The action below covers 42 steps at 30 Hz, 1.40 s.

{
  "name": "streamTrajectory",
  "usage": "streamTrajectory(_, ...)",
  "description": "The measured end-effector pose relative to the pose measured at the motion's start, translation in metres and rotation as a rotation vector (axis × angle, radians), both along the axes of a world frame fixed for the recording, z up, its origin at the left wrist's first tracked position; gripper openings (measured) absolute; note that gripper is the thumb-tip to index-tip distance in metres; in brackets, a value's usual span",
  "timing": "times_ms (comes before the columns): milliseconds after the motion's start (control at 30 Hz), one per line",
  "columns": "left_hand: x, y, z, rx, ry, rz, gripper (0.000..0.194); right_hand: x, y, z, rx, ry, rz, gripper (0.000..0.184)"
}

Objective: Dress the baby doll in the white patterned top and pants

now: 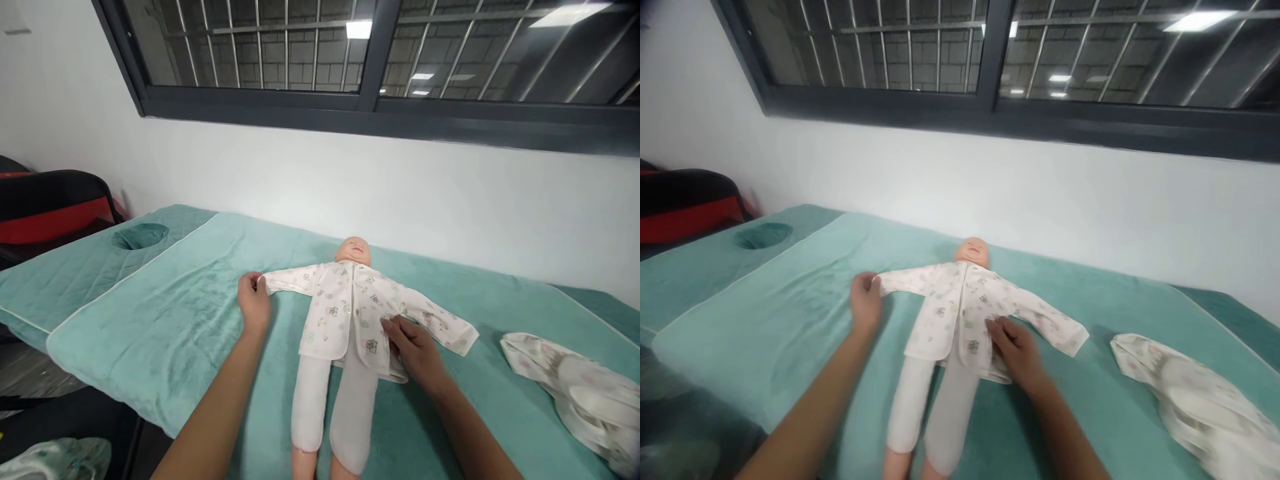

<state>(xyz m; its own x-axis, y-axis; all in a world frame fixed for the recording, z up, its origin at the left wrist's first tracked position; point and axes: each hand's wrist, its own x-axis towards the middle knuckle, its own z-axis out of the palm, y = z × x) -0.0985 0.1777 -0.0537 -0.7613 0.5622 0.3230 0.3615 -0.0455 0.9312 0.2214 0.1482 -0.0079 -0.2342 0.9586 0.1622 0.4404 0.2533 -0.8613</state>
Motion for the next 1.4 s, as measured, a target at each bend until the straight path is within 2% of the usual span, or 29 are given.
streamTrajectory(100,-0.002,0.000,0.004,0.049,-0.079,0.020,0.008,-0.006,-0.004,0.002,0.038,0.067,0.014,0.049)
streamTrajectory(233,-0.006,0.003,0.007,0.079,-0.178,0.044,0.008,-0.005,-0.004,-0.007,0.064,0.075,0.021,0.049)
streamTrajectory(467,-0.012,0.008,0.004,0.141,-0.314,0.094,0.011,0.015,0.006,-0.011,0.012,0.019,-0.368,0.049)
streamTrajectory(600,-0.011,0.005,0.007,0.149,-0.322,0.095,0.012,0.030,0.016,-0.015,-0.041,-0.117,-0.411,0.043)
streamTrajectory(767,-0.007,0.004,0.011,0.125,-0.286,0.057,0.010,0.034,0.019,-0.022,-0.032,-0.176,-0.359,0.042)
streamTrajectory(967,-0.009,0.006,0.007,0.121,-0.266,0.072,0.013,0.026,0.014,-0.017,-0.058,-0.126,-0.304,0.046)
streamTrajectory(1167,-0.010,0.005,0.003,0.100,-0.263,0.056,0.026,0.023,-0.007,-0.014,-0.046,-0.137,0.048,0.044)
streamTrajectory(1267,-0.010,0.004,0.002,0.093,-0.247,0.051,0.029,0.026,-0.026,-0.016,-0.003,-0.125,0.199,0.032)
streamTrajectory(1333,-0.010,0.003,0.002,0.093,-0.237,0.047,0.030,0.027,-0.038,-0.018,0.044,-0.133,0.236,0.020)
streamTrajectory(1400,-0.010,0.004,0.001,0.096,-0.228,0.043,0.031,0.027,-0.047,-0.021,0.088,-0.186,0.214,0.019)
